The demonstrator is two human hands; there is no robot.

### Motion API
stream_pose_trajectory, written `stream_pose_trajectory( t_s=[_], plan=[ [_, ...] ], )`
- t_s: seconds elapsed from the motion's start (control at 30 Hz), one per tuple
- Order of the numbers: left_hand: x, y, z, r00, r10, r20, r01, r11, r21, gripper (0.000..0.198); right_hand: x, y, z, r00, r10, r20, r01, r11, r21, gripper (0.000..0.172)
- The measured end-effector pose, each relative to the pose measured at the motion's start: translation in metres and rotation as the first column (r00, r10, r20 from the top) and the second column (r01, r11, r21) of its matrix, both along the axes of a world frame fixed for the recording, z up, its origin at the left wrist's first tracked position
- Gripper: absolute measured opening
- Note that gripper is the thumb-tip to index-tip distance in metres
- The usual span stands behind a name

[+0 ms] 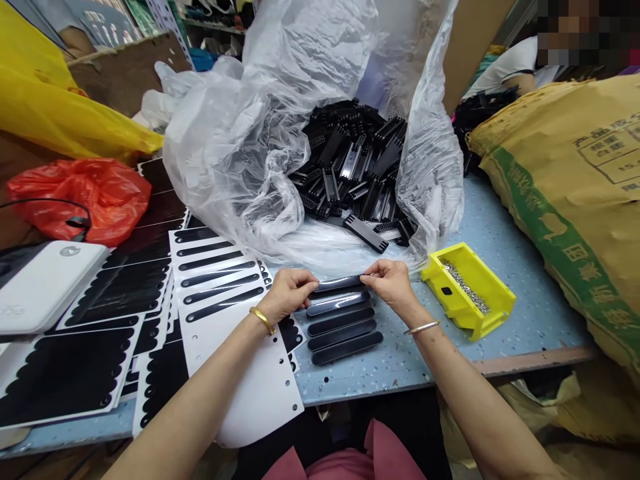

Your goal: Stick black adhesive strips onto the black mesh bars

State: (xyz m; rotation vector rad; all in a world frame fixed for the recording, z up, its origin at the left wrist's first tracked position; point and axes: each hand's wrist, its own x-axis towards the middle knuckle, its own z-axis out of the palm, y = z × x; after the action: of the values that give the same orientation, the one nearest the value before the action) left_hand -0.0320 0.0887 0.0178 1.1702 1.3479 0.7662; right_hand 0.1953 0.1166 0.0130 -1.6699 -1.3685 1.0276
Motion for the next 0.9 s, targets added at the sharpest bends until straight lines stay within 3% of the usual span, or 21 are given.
stream_pose_trajectory(
  t_s=[0.23, 0.4, 0.9],
  plan=[
    [-0.001, 0.0, 0.0, 1.0, -0.007, 0.004, 0.008, 1.0, -0.004, 0.013, -0.002, -0.005, 0.007, 0.992, 0.005, 0.127, -0.018, 0.995, 0.097, 0.006],
    [-0.001, 0.0, -0.001, 1.0, -0.007, 0.015, 0.007, 1.0, 0.003, 0.014, 0.001, -0.005, 0.009, 0.995, 0.019, 0.099, -0.032, 0.991, 0.132, 0.007],
    [-0.001, 0.0, 0.002, 1.0, -0.018, 0.009, 0.018, 1.0, -0.004, 0.015, 0.005, 0.01, -0.003, 0.995, 0.045, 0.088, -0.043, 0.999, -0.02, 0.017]
  ],
)
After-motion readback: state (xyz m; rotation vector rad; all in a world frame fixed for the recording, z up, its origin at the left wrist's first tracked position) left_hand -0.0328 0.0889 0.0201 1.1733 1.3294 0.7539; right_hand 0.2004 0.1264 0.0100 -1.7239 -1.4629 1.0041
